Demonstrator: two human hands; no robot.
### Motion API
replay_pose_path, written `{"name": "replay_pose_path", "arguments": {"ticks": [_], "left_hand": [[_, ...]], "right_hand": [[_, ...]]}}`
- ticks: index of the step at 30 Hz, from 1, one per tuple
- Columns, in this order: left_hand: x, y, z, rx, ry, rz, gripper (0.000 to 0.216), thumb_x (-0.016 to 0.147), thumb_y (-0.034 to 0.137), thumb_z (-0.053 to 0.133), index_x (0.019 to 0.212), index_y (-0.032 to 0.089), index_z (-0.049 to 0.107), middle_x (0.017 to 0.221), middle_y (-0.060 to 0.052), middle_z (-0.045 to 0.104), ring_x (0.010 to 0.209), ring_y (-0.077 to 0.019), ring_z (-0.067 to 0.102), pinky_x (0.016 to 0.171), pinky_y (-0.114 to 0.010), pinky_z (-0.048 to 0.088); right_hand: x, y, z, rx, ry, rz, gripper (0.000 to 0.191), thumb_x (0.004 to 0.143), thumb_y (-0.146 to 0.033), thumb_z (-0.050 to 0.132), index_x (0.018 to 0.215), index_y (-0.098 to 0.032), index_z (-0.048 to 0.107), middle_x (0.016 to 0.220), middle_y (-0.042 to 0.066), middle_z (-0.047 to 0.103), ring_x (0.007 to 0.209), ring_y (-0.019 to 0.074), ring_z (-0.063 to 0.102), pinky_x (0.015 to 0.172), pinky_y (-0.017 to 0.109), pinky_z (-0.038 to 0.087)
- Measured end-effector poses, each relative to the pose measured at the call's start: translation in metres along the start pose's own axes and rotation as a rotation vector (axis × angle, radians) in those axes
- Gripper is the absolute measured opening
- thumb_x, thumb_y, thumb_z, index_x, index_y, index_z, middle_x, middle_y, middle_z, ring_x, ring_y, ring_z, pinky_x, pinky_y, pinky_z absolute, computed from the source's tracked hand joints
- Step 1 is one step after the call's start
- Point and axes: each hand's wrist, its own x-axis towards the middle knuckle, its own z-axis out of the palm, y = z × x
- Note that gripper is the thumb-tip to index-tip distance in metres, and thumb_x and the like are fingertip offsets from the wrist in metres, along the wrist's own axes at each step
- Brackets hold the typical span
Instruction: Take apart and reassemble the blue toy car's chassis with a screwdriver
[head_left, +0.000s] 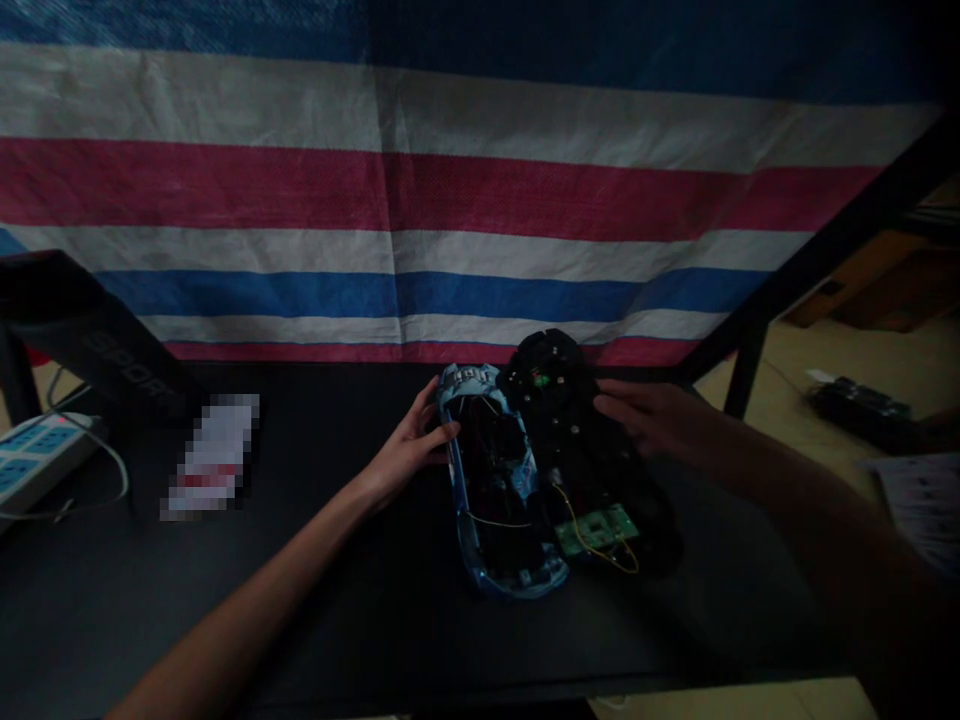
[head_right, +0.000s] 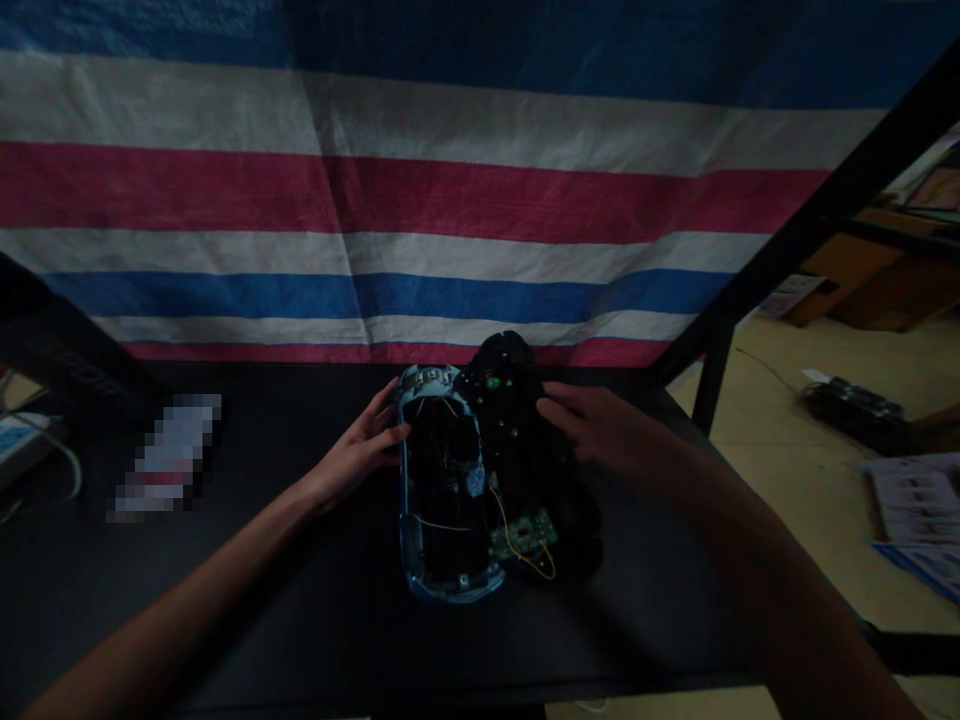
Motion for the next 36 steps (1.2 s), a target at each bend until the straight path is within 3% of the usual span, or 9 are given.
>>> {"name": "replay_pose_path", "arguments": {"ticks": [2,6,12,20,28,31,36], "left_hand": [[0.001,0.003,-0.001,0.015,0.001,-0.008,0.087,0.091,0.031,0.077,0.162,0.042,0.028,0.159,-0.009,0.048,0.136,-0.0346,0.054,0.095,-0.045,0.057],[0.003,0.005,-0.004,0.038,-0.018,-0.024,0.085,0.092,0.033,0.076,0.162,0.043,0.029,0.160,-0.008,0.047,0.135,-0.0361,0.055,0.094,-0.045,0.057],[0.000,0.004,-0.007,0.061,0.001,-0.040,0.084,0.093,0.037,0.075,0.161,0.049,0.028,0.166,-0.004,0.041,0.143,-0.0374,0.049,0.104,-0.050,0.054],[-0.004,-0.001,-0.014,0.093,-0.001,-0.052,0.081,0.095,0.040,0.072,0.161,0.052,0.026,0.170,0.000,0.036,0.154,-0.0386,0.036,0.119,-0.058,0.042],[-0.006,-0.001,-0.017,0.141,0.022,-0.066,0.079,0.097,0.040,0.069,0.162,0.051,0.026,0.171,0.001,0.034,0.158,-0.0377,0.029,0.125,-0.061,0.032],[-0.006,-0.001,-0.015,0.156,0.045,-0.059,0.079,0.095,0.041,0.071,0.161,0.051,0.029,0.171,0.002,0.034,0.159,-0.0377,0.026,0.124,-0.060,0.034],[-0.004,0.001,-0.012,0.118,0.032,-0.081,0.081,0.094,0.041,0.071,0.162,0.051,0.027,0.172,0.001,0.033,0.155,-0.0397,0.035,0.120,-0.060,0.040]], "right_hand": [[0.000,0.025,-0.003,0.276,-0.031,0.071,0.051,0.092,-0.057,0.064,0.133,-0.027,0.070,0.119,0.006,0.078,0.105,0.0293,0.075,0.078,0.038,0.063],[-0.003,0.067,0.005,0.555,-0.064,0.138,0.058,0.086,-0.057,0.075,0.136,-0.028,0.069,0.123,0.007,0.078,0.116,0.0318,0.073,0.090,0.042,0.063],[0.003,0.101,0.023,0.764,0.143,0.229,0.044,0.080,-0.045,0.083,0.122,-0.034,0.076,0.121,0.004,0.079,0.113,0.0316,0.075,0.089,0.042,0.064],[0.021,0.109,0.043,0.964,0.106,0.356,0.050,0.082,-0.038,0.078,0.130,-0.032,0.067,0.124,0.003,0.078,0.116,0.0300,0.074,0.097,0.045,0.060],[0.014,0.107,0.049,0.932,0.123,0.363,0.048,0.081,-0.041,0.076,0.127,-0.032,0.068,0.121,0.004,0.079,0.119,0.0318,0.072,0.104,0.050,0.056],[0.013,0.106,0.051,0.934,0.165,0.390,0.045,0.079,-0.040,0.077,0.123,-0.033,0.069,0.121,0.003,0.078,0.122,0.0316,0.071,0.107,0.050,0.054],[0.013,0.103,0.052,0.966,0.173,0.401,0.044,0.080,-0.039,0.077,0.122,-0.032,0.068,0.122,0.002,0.078,0.122,0.0307,0.070,0.112,0.051,0.050]]}}
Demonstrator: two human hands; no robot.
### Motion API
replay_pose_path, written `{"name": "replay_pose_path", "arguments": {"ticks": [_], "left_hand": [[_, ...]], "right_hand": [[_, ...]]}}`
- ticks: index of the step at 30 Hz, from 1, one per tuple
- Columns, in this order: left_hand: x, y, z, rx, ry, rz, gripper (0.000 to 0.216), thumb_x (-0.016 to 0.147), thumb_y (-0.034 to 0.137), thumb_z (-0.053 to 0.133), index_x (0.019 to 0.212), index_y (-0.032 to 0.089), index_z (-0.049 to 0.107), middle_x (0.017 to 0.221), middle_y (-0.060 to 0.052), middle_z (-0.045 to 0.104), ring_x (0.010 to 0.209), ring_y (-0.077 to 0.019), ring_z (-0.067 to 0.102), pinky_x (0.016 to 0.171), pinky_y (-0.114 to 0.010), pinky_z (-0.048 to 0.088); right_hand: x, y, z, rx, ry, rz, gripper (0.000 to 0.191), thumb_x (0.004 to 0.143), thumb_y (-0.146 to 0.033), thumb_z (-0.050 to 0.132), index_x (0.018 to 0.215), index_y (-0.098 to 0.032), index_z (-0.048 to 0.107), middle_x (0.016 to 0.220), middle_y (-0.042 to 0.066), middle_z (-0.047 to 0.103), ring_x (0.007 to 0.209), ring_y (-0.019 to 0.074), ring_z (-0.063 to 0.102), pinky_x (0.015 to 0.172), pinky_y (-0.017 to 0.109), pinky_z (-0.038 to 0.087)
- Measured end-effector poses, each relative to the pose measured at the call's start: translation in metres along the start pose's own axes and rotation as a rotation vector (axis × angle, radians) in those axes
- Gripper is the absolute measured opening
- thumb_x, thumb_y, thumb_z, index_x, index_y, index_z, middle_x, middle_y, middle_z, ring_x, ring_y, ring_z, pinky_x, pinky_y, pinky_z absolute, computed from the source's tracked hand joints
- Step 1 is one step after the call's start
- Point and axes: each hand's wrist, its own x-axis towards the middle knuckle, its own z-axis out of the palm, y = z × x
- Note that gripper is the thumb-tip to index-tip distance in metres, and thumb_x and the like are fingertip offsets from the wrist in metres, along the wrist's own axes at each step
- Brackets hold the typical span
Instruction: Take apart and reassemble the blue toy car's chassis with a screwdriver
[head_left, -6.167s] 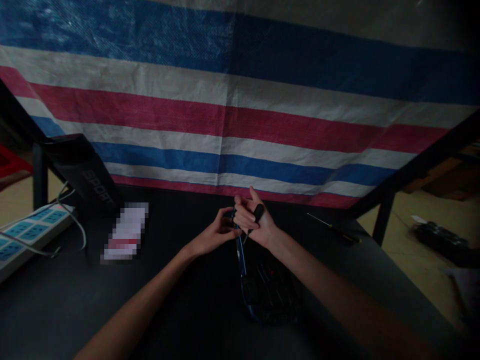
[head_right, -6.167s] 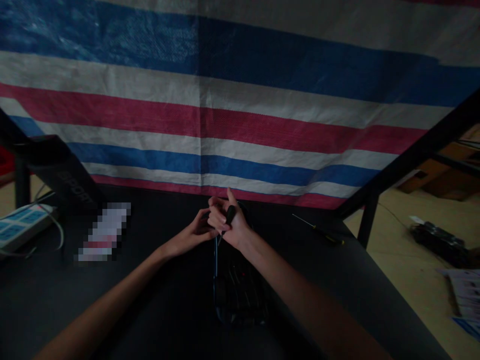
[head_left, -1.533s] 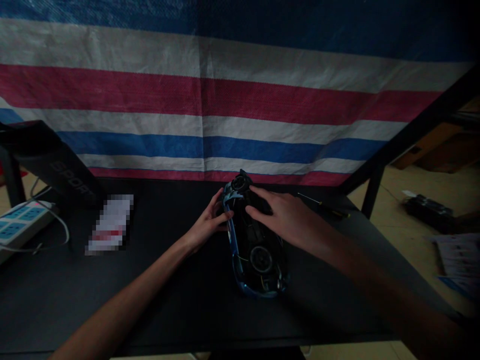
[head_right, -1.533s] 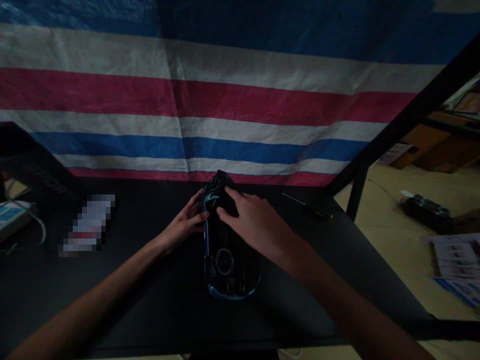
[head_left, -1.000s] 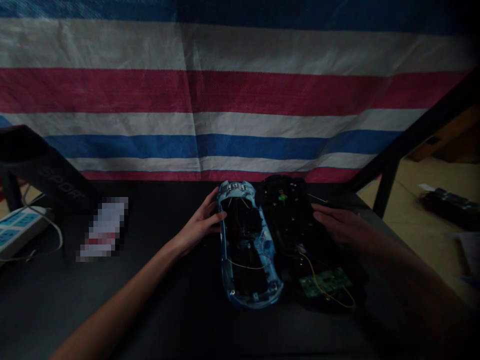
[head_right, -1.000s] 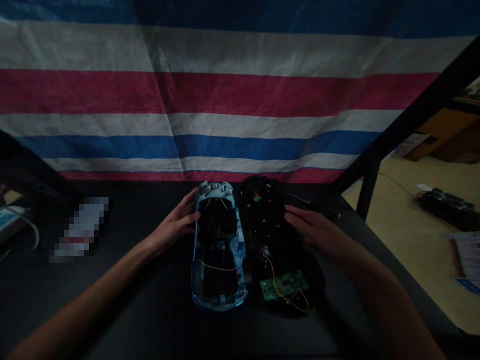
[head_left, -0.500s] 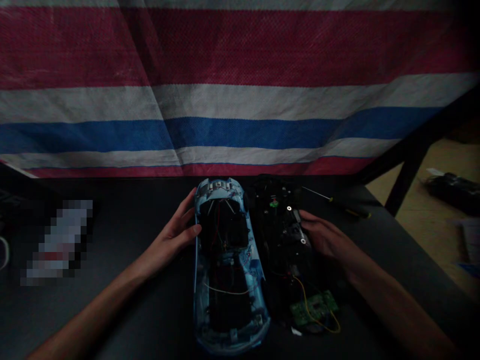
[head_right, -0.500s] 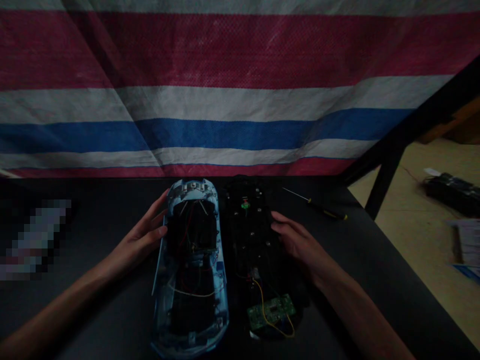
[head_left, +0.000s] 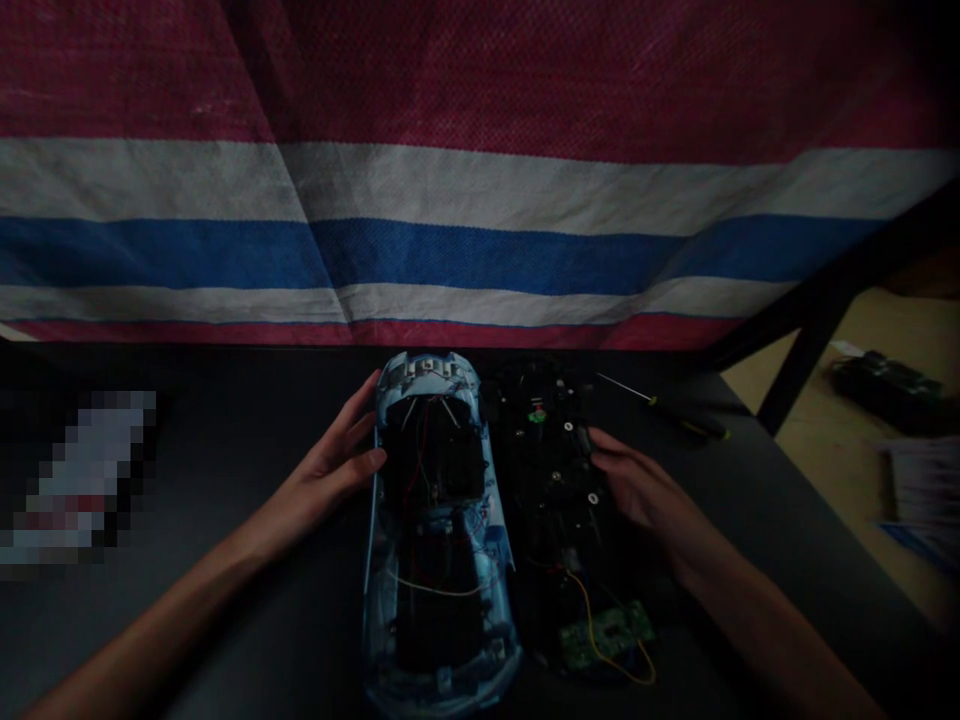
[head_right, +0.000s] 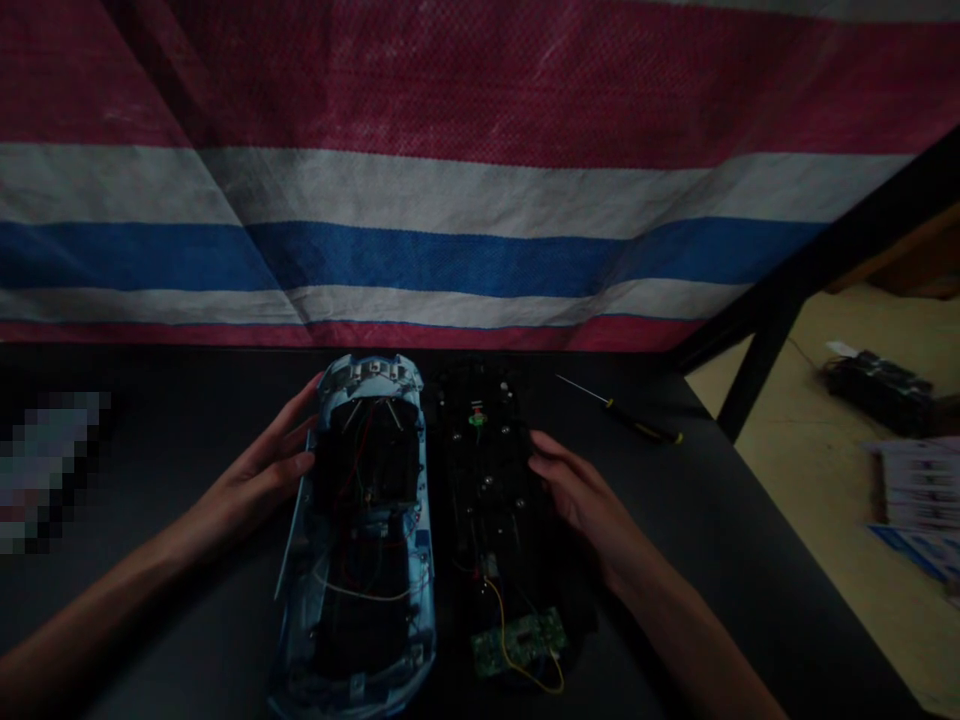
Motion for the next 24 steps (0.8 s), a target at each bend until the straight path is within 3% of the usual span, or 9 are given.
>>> {"name": "replay_pose_path", "arguments": {"ticks": [7,14,21,24], "left_hand": [[0.0006,0.0025,0.0016,-0.010,-0.008,-0.006,0.080,0.095,0.041,0.070,0.161,0.052,0.027,0.172,0.001,0.033,0.154,-0.0411,0.035,0.118,-0.060,0.043],[0.0007,0.0020,0.0012,-0.020,-0.012,-0.004,0.078,0.096,0.039,0.069,0.161,0.051,0.028,0.169,0.000,0.038,0.153,-0.0407,0.036,0.118,-0.060,0.042],[0.0009,0.0022,-0.0025,0.010,-0.001,-0.025,0.078,0.096,0.039,0.069,0.161,0.052,0.027,0.173,0.001,0.030,0.155,-0.0395,0.033,0.118,-0.057,0.043],[0.0002,0.0036,-0.0004,0.011,-0.003,-0.017,0.077,0.097,0.038,0.068,0.160,0.053,0.027,0.172,0.002,0.031,0.153,-0.0398,0.036,0.116,-0.056,0.046]], "right_hand": [[-0.0020,-0.0032,0.0041,-0.014,-0.078,-0.021,0.046,0.083,-0.040,0.072,0.128,-0.030,0.066,0.124,0.003,0.078,0.120,0.0311,0.071,0.106,0.050,0.054],[0.0010,0.0015,-0.0006,-0.016,-0.063,-0.014,0.050,0.084,-0.042,0.073,0.132,-0.032,0.065,0.133,0.002,0.074,0.125,0.0303,0.069,0.103,0.048,0.056],[-0.0003,-0.0048,0.0022,-0.191,-0.127,-0.130,0.047,0.088,-0.047,0.064,0.132,-0.030,0.068,0.120,0.004,0.079,0.120,0.0317,0.071,0.101,0.051,0.056],[-0.0002,-0.0040,0.0034,-0.156,-0.102,-0.130,0.049,0.088,-0.046,0.063,0.134,-0.030,0.065,0.122,0.003,0.079,0.118,0.0310,0.072,0.101,0.051,0.056]]}}
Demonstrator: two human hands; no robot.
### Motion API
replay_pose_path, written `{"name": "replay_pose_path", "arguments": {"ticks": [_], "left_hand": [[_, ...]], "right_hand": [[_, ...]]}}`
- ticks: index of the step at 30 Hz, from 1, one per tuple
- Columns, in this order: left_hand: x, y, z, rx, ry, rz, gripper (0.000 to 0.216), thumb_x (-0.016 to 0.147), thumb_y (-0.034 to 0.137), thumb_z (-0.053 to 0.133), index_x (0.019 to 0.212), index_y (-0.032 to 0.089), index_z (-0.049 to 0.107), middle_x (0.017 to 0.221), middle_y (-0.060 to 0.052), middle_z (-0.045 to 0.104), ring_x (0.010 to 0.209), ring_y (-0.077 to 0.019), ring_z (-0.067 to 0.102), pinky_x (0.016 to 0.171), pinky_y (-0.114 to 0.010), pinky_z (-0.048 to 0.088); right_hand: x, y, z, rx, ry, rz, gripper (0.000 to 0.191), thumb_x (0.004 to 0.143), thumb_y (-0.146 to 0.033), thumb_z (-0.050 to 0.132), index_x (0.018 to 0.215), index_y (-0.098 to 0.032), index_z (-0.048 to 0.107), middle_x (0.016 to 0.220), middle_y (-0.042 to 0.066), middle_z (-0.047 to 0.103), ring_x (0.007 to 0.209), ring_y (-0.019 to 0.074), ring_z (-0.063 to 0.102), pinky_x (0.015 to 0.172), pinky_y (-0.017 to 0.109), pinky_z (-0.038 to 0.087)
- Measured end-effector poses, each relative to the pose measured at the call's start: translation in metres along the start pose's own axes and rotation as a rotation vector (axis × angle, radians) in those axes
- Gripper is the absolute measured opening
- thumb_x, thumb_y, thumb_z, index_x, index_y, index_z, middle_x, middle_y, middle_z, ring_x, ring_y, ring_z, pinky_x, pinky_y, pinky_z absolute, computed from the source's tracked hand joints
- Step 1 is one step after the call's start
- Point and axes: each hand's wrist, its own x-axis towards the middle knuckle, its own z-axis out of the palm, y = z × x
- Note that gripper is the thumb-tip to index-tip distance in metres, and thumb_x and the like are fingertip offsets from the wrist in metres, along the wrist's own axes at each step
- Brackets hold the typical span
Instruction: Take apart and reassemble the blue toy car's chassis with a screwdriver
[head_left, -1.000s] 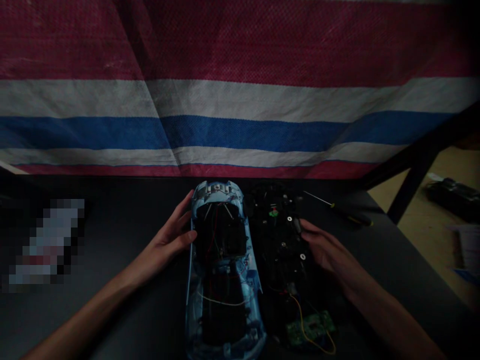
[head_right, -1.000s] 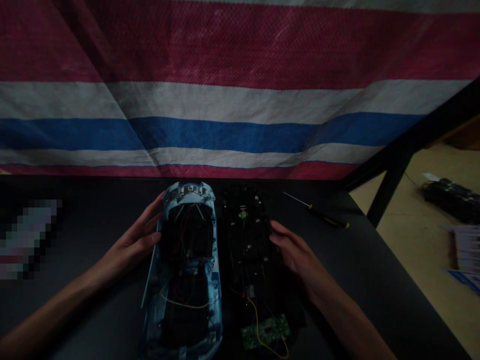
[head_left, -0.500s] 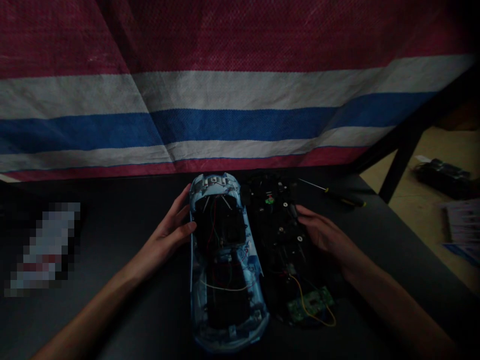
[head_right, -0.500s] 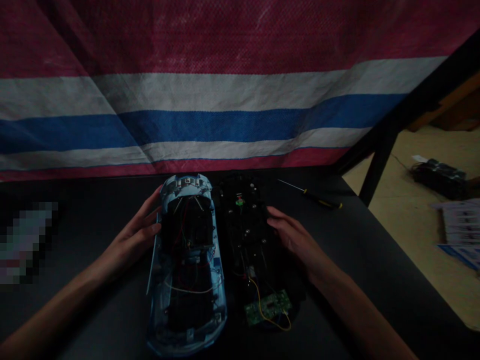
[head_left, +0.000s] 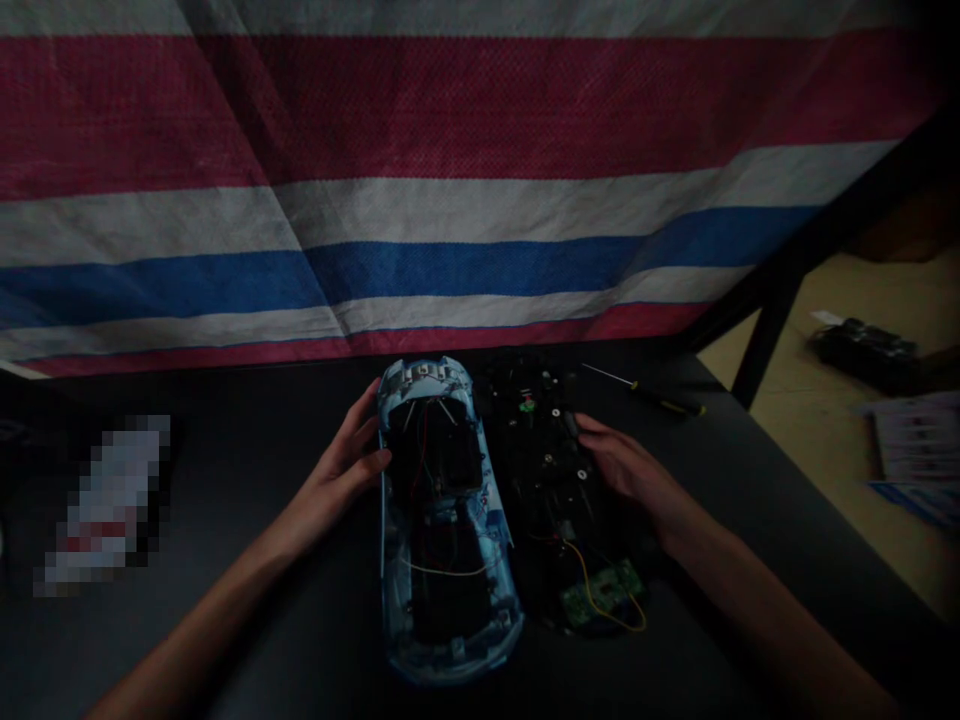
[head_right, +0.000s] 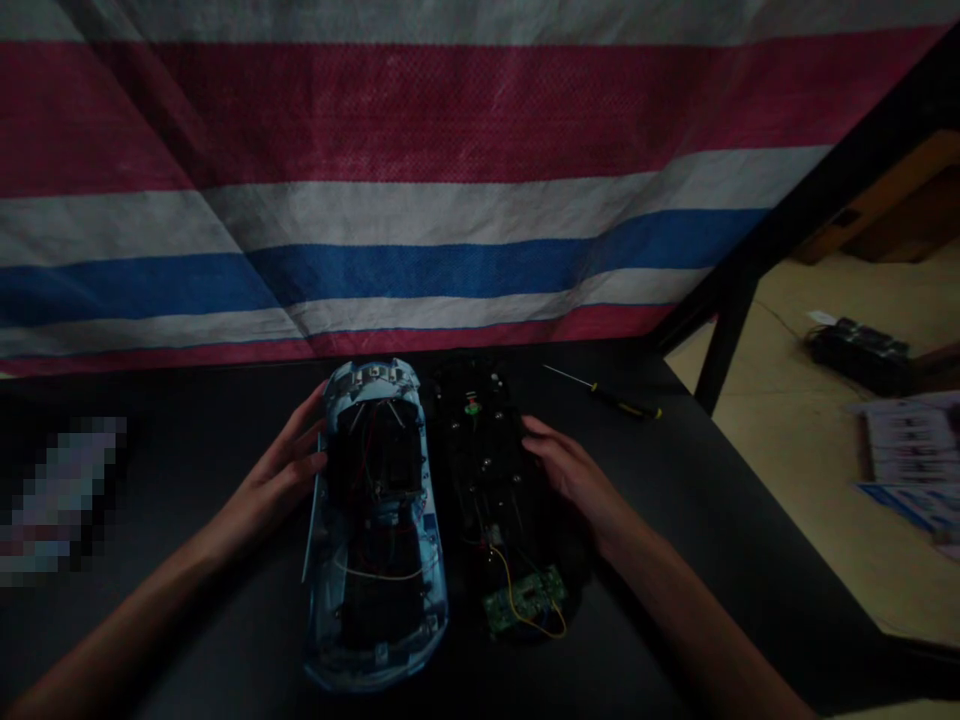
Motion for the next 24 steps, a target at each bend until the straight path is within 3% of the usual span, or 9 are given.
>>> {"name": "replay_pose_path", "arguments": {"ticks": [5,12,19,24], "left_hand": [[0.000,0.001,0.004,-0.008,0.009,0.019,0.080,0.095,0.039,0.070,0.161,0.050,0.028,0.167,-0.002,0.040,0.150,-0.0415,0.040,0.116,-0.059,0.045],[0.005,-0.001,0.001,0.003,-0.028,0.040,0.081,0.095,0.038,0.070,0.162,0.049,0.026,0.168,-0.003,0.038,0.149,-0.0404,0.041,0.118,-0.061,0.041],[0.009,-0.004,-0.005,0.103,-0.023,0.079,0.079,0.096,0.042,0.068,0.163,0.047,0.025,0.172,-0.002,0.029,0.159,-0.0419,0.020,0.120,-0.064,0.037],[0.012,-0.010,-0.009,0.123,-0.066,0.142,0.080,0.095,0.042,0.070,0.162,0.048,0.027,0.173,0.000,0.028,0.159,-0.0427,0.020,0.123,-0.069,0.030]], "right_hand": [[-0.001,-0.001,0.003,0.091,-0.076,0.031,0.049,0.086,-0.041,0.064,0.133,-0.027,0.062,0.123,0.003,0.078,0.117,0.0279,0.072,0.103,0.047,0.053],[0.002,-0.002,0.002,0.033,-0.077,-0.015,0.049,0.086,-0.042,0.062,0.132,-0.027,0.063,0.119,0.002,0.079,0.109,0.0279,0.075,0.095,0.045,0.057],[0.009,0.000,-0.002,0.082,-0.122,-0.010,0.041,0.086,-0.040,0.064,0.125,-0.028,0.066,0.114,0.001,0.080,0.102,0.0268,0.076,0.092,0.041,0.056],[0.009,0.003,-0.004,0.144,-0.118,-0.044,0.032,0.085,-0.036,0.065,0.116,-0.031,0.071,0.110,-0.001,0.081,0.097,0.0251,0.076,0.084,0.036,0.057]]}}
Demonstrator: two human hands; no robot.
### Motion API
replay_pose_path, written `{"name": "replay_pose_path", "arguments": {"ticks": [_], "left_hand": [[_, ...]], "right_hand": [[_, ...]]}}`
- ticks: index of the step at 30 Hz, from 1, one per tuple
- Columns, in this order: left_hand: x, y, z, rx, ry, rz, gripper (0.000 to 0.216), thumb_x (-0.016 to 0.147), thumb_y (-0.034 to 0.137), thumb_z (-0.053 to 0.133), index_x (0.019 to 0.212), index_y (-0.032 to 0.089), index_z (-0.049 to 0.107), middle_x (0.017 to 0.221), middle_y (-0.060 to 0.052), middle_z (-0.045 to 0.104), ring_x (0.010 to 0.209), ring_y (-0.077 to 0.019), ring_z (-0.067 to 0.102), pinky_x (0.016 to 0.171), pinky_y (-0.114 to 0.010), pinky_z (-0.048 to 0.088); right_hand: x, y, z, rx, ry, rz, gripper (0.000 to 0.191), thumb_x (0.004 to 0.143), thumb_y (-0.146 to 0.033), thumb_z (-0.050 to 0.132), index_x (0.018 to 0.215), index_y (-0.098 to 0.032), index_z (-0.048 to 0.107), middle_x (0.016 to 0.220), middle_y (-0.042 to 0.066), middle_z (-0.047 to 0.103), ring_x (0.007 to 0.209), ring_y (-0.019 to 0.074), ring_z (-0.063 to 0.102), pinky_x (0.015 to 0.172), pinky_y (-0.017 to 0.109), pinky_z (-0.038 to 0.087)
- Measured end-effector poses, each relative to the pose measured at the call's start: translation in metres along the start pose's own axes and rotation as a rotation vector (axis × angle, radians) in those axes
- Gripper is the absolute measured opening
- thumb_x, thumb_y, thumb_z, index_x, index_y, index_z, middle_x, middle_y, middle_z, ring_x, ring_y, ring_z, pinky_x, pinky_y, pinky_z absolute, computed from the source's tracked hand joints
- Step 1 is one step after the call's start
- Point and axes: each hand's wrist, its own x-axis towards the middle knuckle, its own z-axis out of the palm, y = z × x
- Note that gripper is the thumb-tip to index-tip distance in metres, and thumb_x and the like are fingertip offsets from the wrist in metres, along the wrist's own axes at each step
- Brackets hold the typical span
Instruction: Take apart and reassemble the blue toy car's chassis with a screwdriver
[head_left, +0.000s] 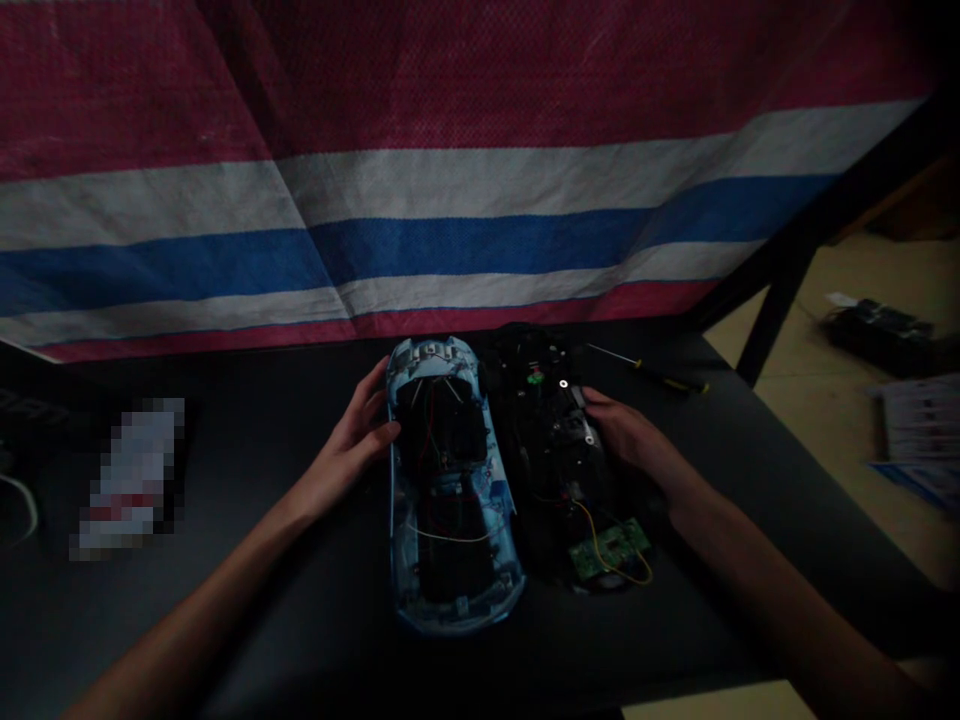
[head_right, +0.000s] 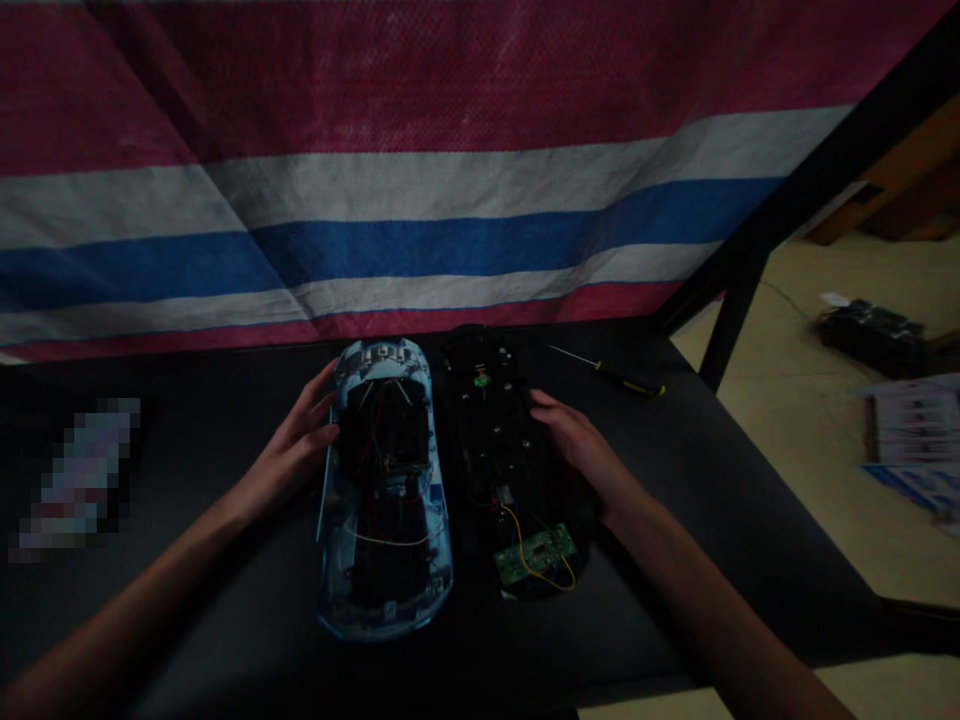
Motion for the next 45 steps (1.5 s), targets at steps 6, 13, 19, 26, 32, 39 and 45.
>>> {"name": "replay_pose_path", "arguments": {"ticks": [6,13,19,26,32,39,45], "left_hand": [[0.000,0.000,0.000,-0.050,-0.032,-0.021,0.076,0.098,0.040,0.067,0.161,0.050,0.026,0.172,-0.001,0.030,0.155,-0.0426,0.031,0.119,-0.069,0.036],[-0.001,0.000,-0.002,-0.003,-0.017,-0.014,0.079,0.098,0.043,0.067,0.163,0.049,0.023,0.172,0.000,0.031,0.159,-0.0398,0.023,0.122,-0.064,0.035],[-0.001,0.002,0.000,-0.043,-0.029,-0.007,0.082,0.097,0.043,0.069,0.164,0.048,0.022,0.170,-0.002,0.036,0.157,-0.0391,0.029,0.125,-0.064,0.029],[0.000,0.002,-0.001,-0.004,-0.011,-0.009,0.083,0.095,0.045,0.070,0.163,0.050,0.022,0.171,0.000,0.033,0.158,-0.0410,0.026,0.124,-0.068,0.029],[-0.001,-0.001,-0.002,0.016,-0.013,-0.006,0.082,0.097,0.045,0.068,0.164,0.049,0.020,0.173,0.001,0.029,0.160,-0.0394,0.021,0.124,-0.067,0.031],[-0.002,0.001,-0.001,-0.001,-0.006,-0.024,0.083,0.097,0.044,0.069,0.164,0.049,0.021,0.171,0.001,0.034,0.160,-0.0356,0.024,0.129,-0.060,0.024],[-0.002,0.001,-0.001,-0.013,-0.006,-0.023,0.081,0.097,0.044,0.069,0.163,0.049,0.023,0.173,0.000,0.029,0.161,-0.0364,0.019,0.127,-0.062,0.026]], "right_hand": [[0.005,0.004,-0.004,0.047,0.001,0.022,0.035,0.084,-0.038,0.067,0.118,-0.032,0.071,0.112,-0.001,0.081,0.100,0.0272,0.075,0.086,0.039,0.057],[0.016,0.008,-0.010,0.028,0.038,0.048,0.039,0.081,-0.038,0.067,0.120,-0.030,0.070,0.105,0.000,0.081,0.096,0.0281,0.075,0.085,0.041,0.056],[0.019,0.012,-0.015,0.030,0.047,0.032,0.039,0.082,-0.038,0.066,0.120,-0.030,0.071,0.108,-0.001,0.082,0.099,0.0279,0.075,0.086,0.040,0.056],[0.016,0.012,-0.012,0.037,0.035,0.025,0.041,0.083,-0.039,0.067,0.122,-0.030,0.073,0.115,0.001,0.081,0.102,0.0290,0.075,0.085,0.041,0.058],[0.018,0.013,-0.013,0.030,0.051,0.005,0.040,0.082,-0.039,0.067,0.120,-0.031,0.072,0.116,0.000,0.080,0.108,0.0303,0.074,0.092,0.044,0.057],[0.016,0.013,-0.013,0.029,0.070,0.011,0.040,0.082,-0.040,0.067,0.121,-0.031,0.072,0.118,0.000,0.080,0.111,0.0301,0.073,0.092,0.043,0.057],[0.012,0.010,-0.010,0.028,0.062,0.042,0.042,0.082,-0.039,0.067,0.124,-0.031,0.071,0.113,0.000,0.081,0.107,0.0309,0.074,0.089,0.043,0.058]]}}
